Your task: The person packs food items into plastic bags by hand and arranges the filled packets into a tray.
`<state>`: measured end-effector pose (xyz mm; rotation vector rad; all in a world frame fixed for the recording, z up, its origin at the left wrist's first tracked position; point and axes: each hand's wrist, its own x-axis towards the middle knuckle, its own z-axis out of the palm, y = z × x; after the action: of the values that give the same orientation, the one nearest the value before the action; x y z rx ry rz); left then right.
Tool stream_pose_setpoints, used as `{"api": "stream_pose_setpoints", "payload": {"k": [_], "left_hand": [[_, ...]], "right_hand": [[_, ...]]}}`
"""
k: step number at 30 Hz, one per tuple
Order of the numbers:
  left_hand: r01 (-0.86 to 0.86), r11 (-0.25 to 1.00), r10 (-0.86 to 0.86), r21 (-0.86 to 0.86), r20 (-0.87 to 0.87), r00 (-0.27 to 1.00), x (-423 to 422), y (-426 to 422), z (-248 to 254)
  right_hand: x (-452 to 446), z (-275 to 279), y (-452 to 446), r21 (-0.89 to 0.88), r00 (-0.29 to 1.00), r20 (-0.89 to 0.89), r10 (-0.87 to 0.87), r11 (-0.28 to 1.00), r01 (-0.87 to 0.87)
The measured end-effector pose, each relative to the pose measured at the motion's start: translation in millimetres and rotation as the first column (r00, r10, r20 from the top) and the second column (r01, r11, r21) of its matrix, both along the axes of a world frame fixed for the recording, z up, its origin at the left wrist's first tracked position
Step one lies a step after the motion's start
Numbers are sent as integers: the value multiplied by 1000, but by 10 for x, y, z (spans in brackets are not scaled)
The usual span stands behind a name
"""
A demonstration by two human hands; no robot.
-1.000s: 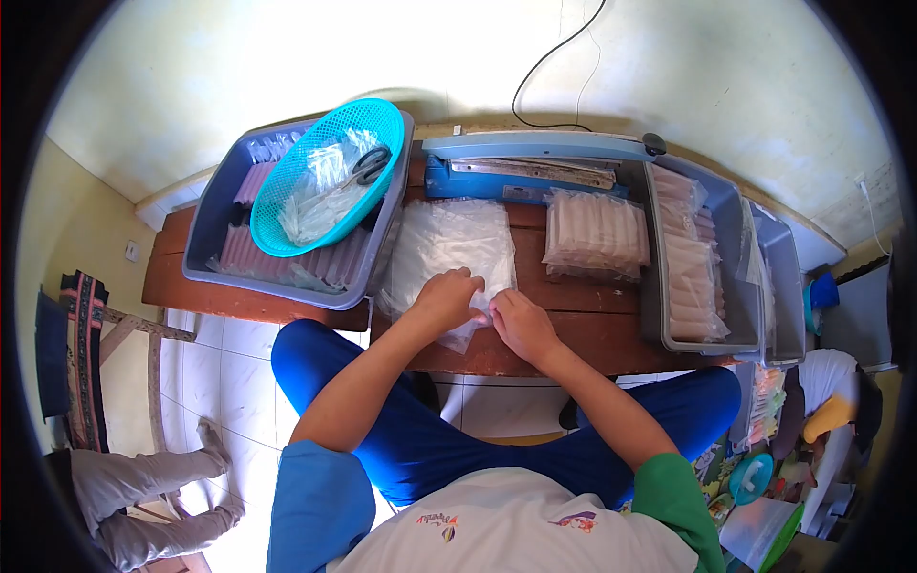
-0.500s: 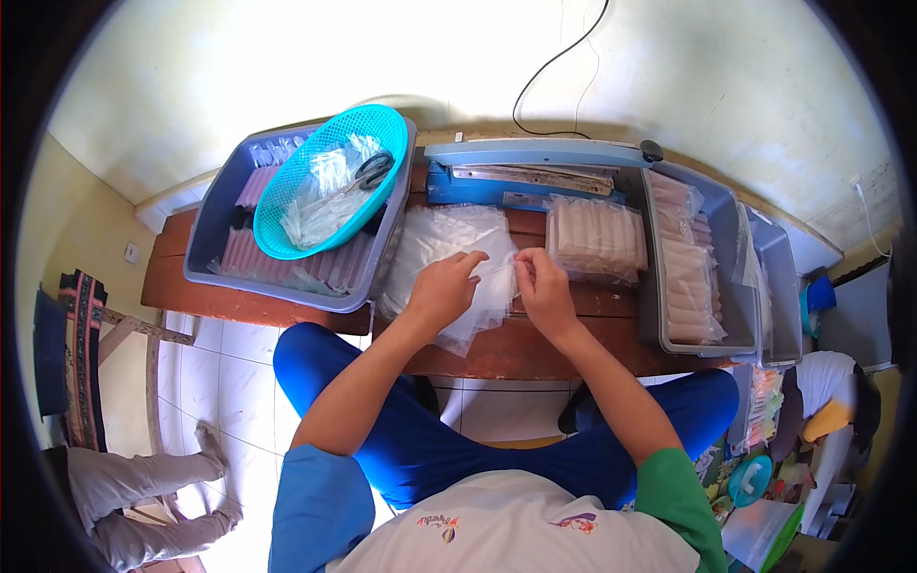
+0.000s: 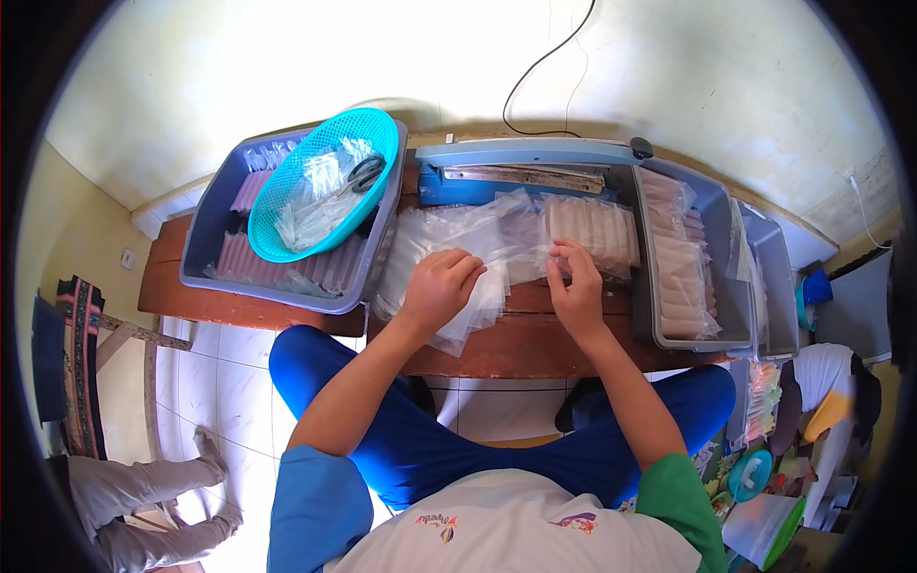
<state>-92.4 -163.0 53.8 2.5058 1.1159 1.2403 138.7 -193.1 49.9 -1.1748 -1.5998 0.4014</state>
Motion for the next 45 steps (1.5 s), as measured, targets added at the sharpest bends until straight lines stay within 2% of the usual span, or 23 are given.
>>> {"api": "stream_pose_setpoints", "payload": {"k": [2, 3, 5, 6, 7, 9, 10, 12, 16, 19, 21, 24, 25, 26, 28, 30, 34, 36, 37, 40, 42, 43, 45], "left_hand": [[-51, 999, 52, 17, -74, 996, 50, -33, -28], [-51, 999, 53, 18, -74, 996, 74, -38, -42], [-70, 996, 75, 61, -84, 994, 130, -63, -75], [-64, 996, 69, 61, -84, 994, 151, -75, -86], [-68, 996, 73, 63, -83, 994, 170, -88, -94], [-66, 996, 71, 67, -84, 994, 200, -112, -97], [-78, 994, 83, 73, -61, 995, 211, -121, -94], [-98, 992, 102, 82, -42, 994, 203, -139, -79], [-83, 991, 88, 102, -38, 995, 207, -216, -87], [-49, 991, 54, 126, -41, 998, 248, -265, -97], [-29, 988, 35, 149, -35, 999, 260, -263, -89], [36, 982, -35, 186, -6, 999, 267, -277, -96], [60, 978, -60, 198, -4, 998, 267, -283, -101], [83, 975, -84, 208, -2, 996, 266, -292, -106], [91, 973, -92, 211, -4, 996, 268, -323, -83], [99, 972, -100, 213, -3, 995, 247, -334, -34], [66, 983, -64, 171, -16, 998, 243, -299, -52], [51, 987, -51, 156, -3, 999, 237, -273, -71], [58, 987, -59, 148, -3, 998, 236, -265, -67], [83, 987, -80, 135, -26, 996, 225, -270, -39], [102, 986, -96, 129, -52, 994, 215, -276, -19], [113, 986, -105, 120, -67, 992, 212, -278, -10], [125, 986, -116, 112, -83, 990, 214, -275, -16]], "right_hand": [[-12, 25, -94, 191, 950, 250, -186, 972, 140], [-33, 39, -145, 192, 950, 250, -186, 971, 139], [-103, 48, -273, 280, 940, 335, -71, 960, -27], [-141, 4, -307, 237, 939, 337, 68, 959, -155], [-215, 4, -331, 237, 940, 336, 61, 960, -147], [-354, 8, -365, 127, 910, 363, 202, 956, -264], [-370, -56, -386, 130, 911, 361, 200, 957, -261], [-424, -242, -396, -141, 918, 316, 239, 969, -204], [-479, -284, -338, -354, 890, 343, 300, 919, -173], [-524, -446, -121, -260, 836, 490, 247, 957, -131], [-588, -545, 28, 179, 854, 520, -29, 981, -75], [-636, -896, 212, 142, 748, 663, -20, 985, -99], [-674, -689, 251, 143, 748, 664, -19, 985, -102], [-733, -292, 263, -238, 622, 756, 203, 971, -28], [-762, -180, 292, -568, 502, 738, 450, 817, 102], [-690, -470, 334, -313, 555, 794, 249, 949, 22], [-703, -424, 309, -425, 547, 772, 323, 903, 67], [-666, -680, 390, -438, 735, 568, 370, 892, -112], [-672, -802, 450, -438, 734, 568, 373, 892, -114], [-688, -914, 533, -380, 781, 580, 232, 925, 7], [-709, -710, 437, -49, 640, 768, 6, 998, 49], [-714, -698, 424, -49, 641, 768, 6, 998, 49], [-720, -683, 407, -233, 717, 689, 104, 969, 83]]}}
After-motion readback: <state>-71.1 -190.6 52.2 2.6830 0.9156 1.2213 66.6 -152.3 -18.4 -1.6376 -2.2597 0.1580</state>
